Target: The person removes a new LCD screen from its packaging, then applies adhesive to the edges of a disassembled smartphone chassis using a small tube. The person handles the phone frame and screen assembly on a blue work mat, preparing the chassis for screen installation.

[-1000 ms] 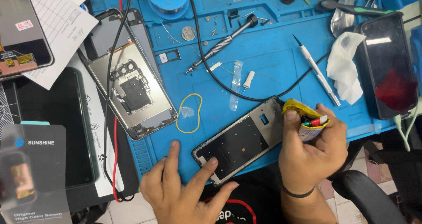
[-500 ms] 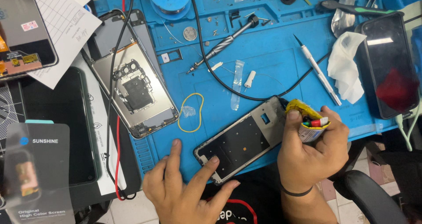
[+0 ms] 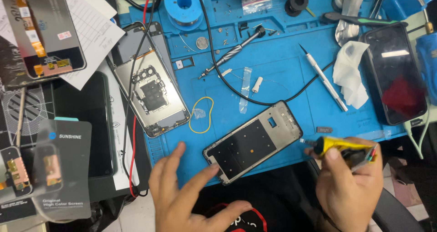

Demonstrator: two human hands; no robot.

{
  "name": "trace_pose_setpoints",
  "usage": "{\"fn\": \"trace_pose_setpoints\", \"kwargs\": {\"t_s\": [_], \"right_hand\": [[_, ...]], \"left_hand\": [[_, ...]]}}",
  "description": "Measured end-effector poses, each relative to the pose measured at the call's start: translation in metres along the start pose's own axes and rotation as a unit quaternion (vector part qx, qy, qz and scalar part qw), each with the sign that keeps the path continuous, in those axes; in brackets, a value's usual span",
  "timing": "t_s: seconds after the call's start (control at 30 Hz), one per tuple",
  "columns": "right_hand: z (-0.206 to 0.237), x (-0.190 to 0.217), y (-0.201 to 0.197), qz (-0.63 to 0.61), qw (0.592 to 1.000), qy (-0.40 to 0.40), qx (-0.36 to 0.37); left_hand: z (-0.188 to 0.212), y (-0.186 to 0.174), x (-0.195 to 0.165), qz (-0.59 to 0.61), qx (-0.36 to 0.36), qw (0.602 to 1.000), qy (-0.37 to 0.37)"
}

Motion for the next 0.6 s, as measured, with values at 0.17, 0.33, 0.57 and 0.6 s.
{"fn": "trace_pose_setpoints", "kwargs": {"t_s": [0.17, 0.33, 0.57, 0.6], "right_hand": [[0.036, -0.019, -0.029, -0.178, 0.952, 0.207, 0.136], [0.047, -0.031, -0.023, -0.190, 0.932, 0.240, 0.192], [0.047, -0.020, 0.003, -0.233, 0.925, 0.184, 0.236], [0.046, -0.018, 0.004, -0.237, 0.926, 0.165, 0.242]], "left_hand": [[-0.045, -0.020, -0.023, 0.101, 0.063, 0.992, 0.029], [-0.073, 0.013, -0.043, 0.094, 0.190, 0.977, 0.024], [-0.082, 0.002, -0.062, 0.096, 0.205, 0.974, 0.001], [-0.079, -0.003, -0.062, 0.133, 0.195, 0.972, 0.008]]}}
Point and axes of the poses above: each hand's wrist, its own z-axis away from the middle knuckle, its own y-axis out of the palm, x = y × z, the point moved 3 cm from there along -z, towards the middle knuckle, and after that the axes turned 14 degrees about -z, right-handed, at the moved point
